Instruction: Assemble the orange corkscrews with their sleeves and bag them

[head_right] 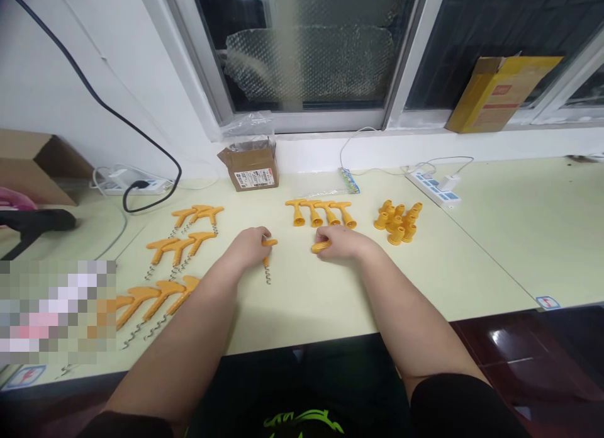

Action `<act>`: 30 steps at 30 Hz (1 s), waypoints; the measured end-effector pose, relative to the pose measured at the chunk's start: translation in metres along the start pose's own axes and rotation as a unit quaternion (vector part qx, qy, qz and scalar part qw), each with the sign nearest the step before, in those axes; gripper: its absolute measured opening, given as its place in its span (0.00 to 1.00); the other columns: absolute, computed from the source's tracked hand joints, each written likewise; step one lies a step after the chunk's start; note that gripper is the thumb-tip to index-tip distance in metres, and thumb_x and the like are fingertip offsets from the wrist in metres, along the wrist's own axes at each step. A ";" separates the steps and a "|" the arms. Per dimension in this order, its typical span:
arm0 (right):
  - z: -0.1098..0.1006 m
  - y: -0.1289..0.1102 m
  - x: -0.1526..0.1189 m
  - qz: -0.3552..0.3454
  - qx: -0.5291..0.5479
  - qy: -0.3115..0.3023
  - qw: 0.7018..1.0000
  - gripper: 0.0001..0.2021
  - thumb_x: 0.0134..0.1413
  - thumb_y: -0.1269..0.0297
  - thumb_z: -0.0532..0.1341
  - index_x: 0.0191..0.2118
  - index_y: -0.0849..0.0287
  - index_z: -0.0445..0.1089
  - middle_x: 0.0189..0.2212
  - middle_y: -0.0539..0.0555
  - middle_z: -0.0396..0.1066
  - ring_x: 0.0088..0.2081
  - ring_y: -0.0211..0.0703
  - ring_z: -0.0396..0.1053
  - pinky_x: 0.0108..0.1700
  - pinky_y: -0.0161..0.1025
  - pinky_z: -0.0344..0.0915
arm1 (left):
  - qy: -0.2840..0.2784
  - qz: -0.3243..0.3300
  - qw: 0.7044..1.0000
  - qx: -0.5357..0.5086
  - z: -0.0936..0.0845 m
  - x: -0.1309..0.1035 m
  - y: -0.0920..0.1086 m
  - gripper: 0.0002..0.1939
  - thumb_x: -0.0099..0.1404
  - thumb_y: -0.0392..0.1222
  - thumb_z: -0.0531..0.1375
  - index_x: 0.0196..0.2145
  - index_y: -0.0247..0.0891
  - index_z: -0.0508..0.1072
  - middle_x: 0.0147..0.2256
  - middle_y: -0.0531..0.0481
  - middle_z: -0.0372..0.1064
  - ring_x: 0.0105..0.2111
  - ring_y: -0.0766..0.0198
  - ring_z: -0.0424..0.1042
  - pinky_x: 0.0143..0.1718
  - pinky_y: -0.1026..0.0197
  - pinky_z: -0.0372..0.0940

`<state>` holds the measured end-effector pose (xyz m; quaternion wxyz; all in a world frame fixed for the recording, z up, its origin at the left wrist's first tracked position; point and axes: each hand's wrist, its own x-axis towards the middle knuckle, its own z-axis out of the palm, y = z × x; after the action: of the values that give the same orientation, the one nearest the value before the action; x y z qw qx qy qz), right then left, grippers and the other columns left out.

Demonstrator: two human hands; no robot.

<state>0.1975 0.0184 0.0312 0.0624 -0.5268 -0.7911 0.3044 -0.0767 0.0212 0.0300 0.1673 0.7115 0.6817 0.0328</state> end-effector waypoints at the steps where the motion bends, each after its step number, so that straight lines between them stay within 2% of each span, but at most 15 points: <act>1: 0.000 0.000 0.000 -0.008 0.007 0.004 1.000 0.10 0.48 0.63 0.66 0.39 0.52 0.70 0.41 0.51 0.75 0.41 0.46 0.71 0.38 0.38 0.61 | 0.000 -0.003 1.000 -0.012 0.000 0.000 0.001 0.21 0.60 0.32 0.61 0.51 0.39 0.76 0.51 0.40 0.76 0.51 0.49 0.74 0.50 0.55 0.66; 4: 0.000 0.000 0.003 -0.032 0.028 0.025 0.999 0.12 0.50 0.63 0.65 0.42 0.53 0.70 0.42 0.52 0.75 0.40 0.47 0.70 0.40 0.39 0.62 | 0.031 -0.017 0.998 -0.048 -0.004 0.003 0.000 0.12 0.63 0.41 0.61 0.44 0.40 0.79 0.46 0.40 0.78 0.47 0.47 0.75 0.46 0.52 0.67; 6: 0.001 0.002 0.006 -0.045 0.046 0.057 0.996 0.12 0.50 0.62 0.65 0.42 0.53 0.69 0.41 0.52 0.74 0.39 0.46 0.70 0.40 0.39 0.62 | 0.060 -0.029 0.993 -0.093 -0.005 0.008 -0.005 0.12 0.67 0.46 0.58 0.41 0.40 0.79 0.44 0.41 0.79 0.45 0.48 0.76 0.44 0.53 0.66; 9: 0.001 0.005 0.010 -0.047 0.061 0.113 0.991 0.12 0.51 0.60 0.65 0.41 0.54 0.67 0.39 0.51 0.73 0.37 0.44 0.68 0.39 0.39 0.61 | 0.079 -0.043 0.984 -0.155 -0.004 0.017 -0.012 0.13 0.69 0.44 0.55 0.40 0.40 0.78 0.43 0.43 0.80 0.45 0.53 0.76 0.45 0.56 0.66; 11: 0.001 0.006 0.011 -0.031 0.058 0.130 0.989 0.12 0.51 0.58 0.65 0.40 0.54 0.67 0.37 0.50 0.73 0.36 0.43 0.67 0.38 0.39 0.61 | 0.084 -0.044 0.984 -0.151 -0.001 0.021 -0.015 0.13 0.69 0.42 0.54 0.41 0.39 0.78 0.43 0.42 0.79 0.46 0.53 0.76 0.46 0.57 0.65; 13: 0.001 0.008 0.012 -0.006 0.052 0.130 0.990 0.13 0.51 0.57 0.66 0.41 0.54 0.67 0.37 0.50 0.72 0.35 0.43 0.67 0.38 0.39 0.61 | 0.082 -0.031 0.987 -0.133 0.004 0.022 -0.015 0.15 0.70 0.46 0.54 0.43 0.37 0.78 0.44 0.40 0.78 0.46 0.51 0.75 0.46 0.56 0.65; 16: 0.003 0.010 0.013 0.017 0.047 0.111 0.993 0.14 0.52 0.57 0.66 0.44 0.54 0.69 0.39 0.53 0.73 0.37 0.46 0.69 0.39 0.41 0.62 | 0.070 0.031 0.989 -0.123 0.013 0.018 -0.008 0.25 0.69 0.58 0.56 0.53 0.38 0.75 0.48 0.39 0.75 0.47 0.50 0.75 0.48 0.55 0.65; 19: 0.007 0.009 0.015 -0.001 0.046 0.087 0.995 0.18 0.53 0.60 0.66 0.51 0.55 0.70 0.44 0.55 0.75 0.43 0.48 0.72 0.44 0.43 0.64 | 0.043 0.121 0.986 -0.110 0.022 0.009 0.004 0.30 0.66 0.62 0.59 0.59 0.44 0.72 0.52 0.41 0.72 0.52 0.48 0.72 0.51 0.53 0.65; 23: 0.010 -0.001 0.014 -0.033 0.042 0.038 0.998 0.14 0.55 0.61 0.65 0.47 0.55 0.75 0.41 0.54 0.77 0.42 0.48 0.73 0.44 0.42 0.64 | -0.007 0.197 0.977 -0.082 0.024 -0.002 0.015 0.33 0.60 0.66 0.63 0.57 0.46 0.73 0.52 0.41 0.71 0.58 0.43 0.67 0.55 0.50 0.63; 27: 0.011 -0.010 0.011 -0.071 0.114 -0.030 0.990 0.13 0.58 0.55 0.64 0.45 0.54 0.77 0.38 0.52 0.77 0.39 0.45 0.72 0.39 0.39 0.64 | -0.034 0.232 0.969 -0.073 0.021 -0.007 0.018 0.39 0.52 0.70 0.67 0.55 0.46 0.74 0.52 0.41 0.70 0.58 0.40 0.65 0.57 0.47 0.61; 30: 0.011 -0.009 0.010 -0.089 0.182 -0.063 0.977 0.16 0.58 0.52 0.64 0.47 0.54 0.73 0.36 0.51 0.76 0.36 0.42 0.71 0.38 0.38 0.65 | -0.050 0.247 0.964 -0.087 0.019 -0.006 0.017 0.34 0.52 0.71 0.67 0.49 0.45 0.77 0.48 0.42 0.71 0.54 0.42 0.67 0.54 0.48 0.63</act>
<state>0.1813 0.0207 0.0254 0.1342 -0.4137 -0.7689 0.4686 -0.0555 0.0113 0.0176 0.2490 0.8412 0.4702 0.0966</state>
